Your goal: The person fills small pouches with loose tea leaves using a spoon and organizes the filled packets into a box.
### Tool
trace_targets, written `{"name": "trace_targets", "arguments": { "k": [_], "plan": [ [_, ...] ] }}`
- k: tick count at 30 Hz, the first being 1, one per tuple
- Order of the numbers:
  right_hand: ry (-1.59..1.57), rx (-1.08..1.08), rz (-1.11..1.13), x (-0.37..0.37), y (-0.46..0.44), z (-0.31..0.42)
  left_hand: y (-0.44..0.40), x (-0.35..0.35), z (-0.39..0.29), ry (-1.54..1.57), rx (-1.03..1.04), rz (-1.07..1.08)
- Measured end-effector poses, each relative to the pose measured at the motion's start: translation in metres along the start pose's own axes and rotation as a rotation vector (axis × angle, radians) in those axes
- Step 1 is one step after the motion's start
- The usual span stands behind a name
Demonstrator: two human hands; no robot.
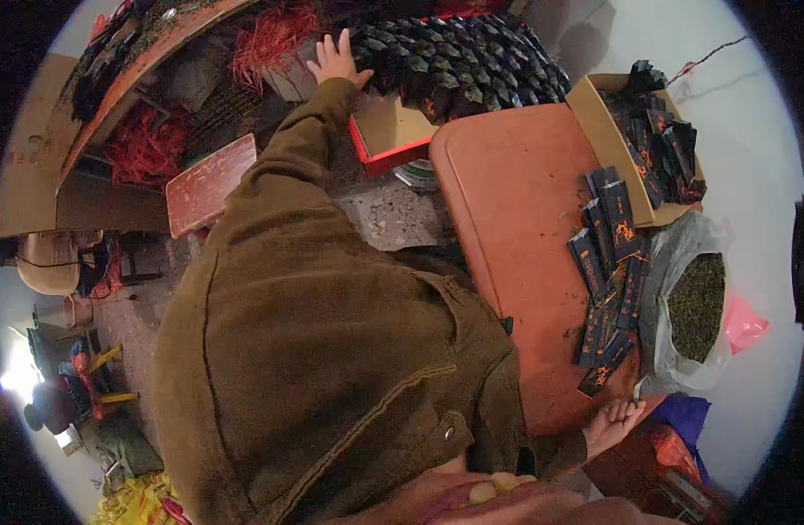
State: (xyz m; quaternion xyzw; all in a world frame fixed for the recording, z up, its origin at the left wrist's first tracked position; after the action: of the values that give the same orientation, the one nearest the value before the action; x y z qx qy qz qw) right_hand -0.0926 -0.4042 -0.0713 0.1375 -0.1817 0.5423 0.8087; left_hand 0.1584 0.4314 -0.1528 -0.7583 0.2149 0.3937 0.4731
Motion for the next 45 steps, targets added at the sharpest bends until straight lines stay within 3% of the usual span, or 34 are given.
{"name": "trace_targets", "arguments": {
  "k": [6,9,12,21,33,39,45],
  "plan": [
    [0.022,0.000,-0.102,0.011,0.004,0.000,-0.020,0.027,-0.006,0.020,0.059,-0.052],
    [0.070,0.005,-0.136,0.014,0.007,0.001,-0.023,0.040,-0.006,0.196,0.125,-0.131],
    [0.058,0.015,-0.107,0.013,0.006,-0.001,-0.025,0.049,-0.003,0.252,0.028,-0.094],
    [0.142,0.059,-0.166,0.024,0.011,0.001,-0.026,0.052,-0.017,0.218,-0.003,0.086],
    [0.106,-0.002,-0.150,0.009,0.007,0.001,-0.016,0.022,0.001,0.232,0.108,-0.149],
    [0.065,-0.017,-0.170,0.008,0.007,0.002,-0.016,0.022,0.007,0.288,0.149,-0.123],
    [-0.087,-0.024,-0.123,0.022,0.009,0.003,-0.001,0.004,0.009,0.338,0.066,-0.137]
  ]
}}
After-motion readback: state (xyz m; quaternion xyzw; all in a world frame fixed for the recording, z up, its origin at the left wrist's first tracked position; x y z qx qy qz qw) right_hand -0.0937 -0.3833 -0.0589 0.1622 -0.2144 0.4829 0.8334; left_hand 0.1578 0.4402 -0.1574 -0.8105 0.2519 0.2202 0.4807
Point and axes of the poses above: each hand's wrist, its own y-axis away from the middle knuckle, its own x-axis out of the palm, z = x × y, the point moved 8 cm from there along -y, towards the middle knuckle, and after that the axes turned 9 degrees about y, right-handed, at the moved point
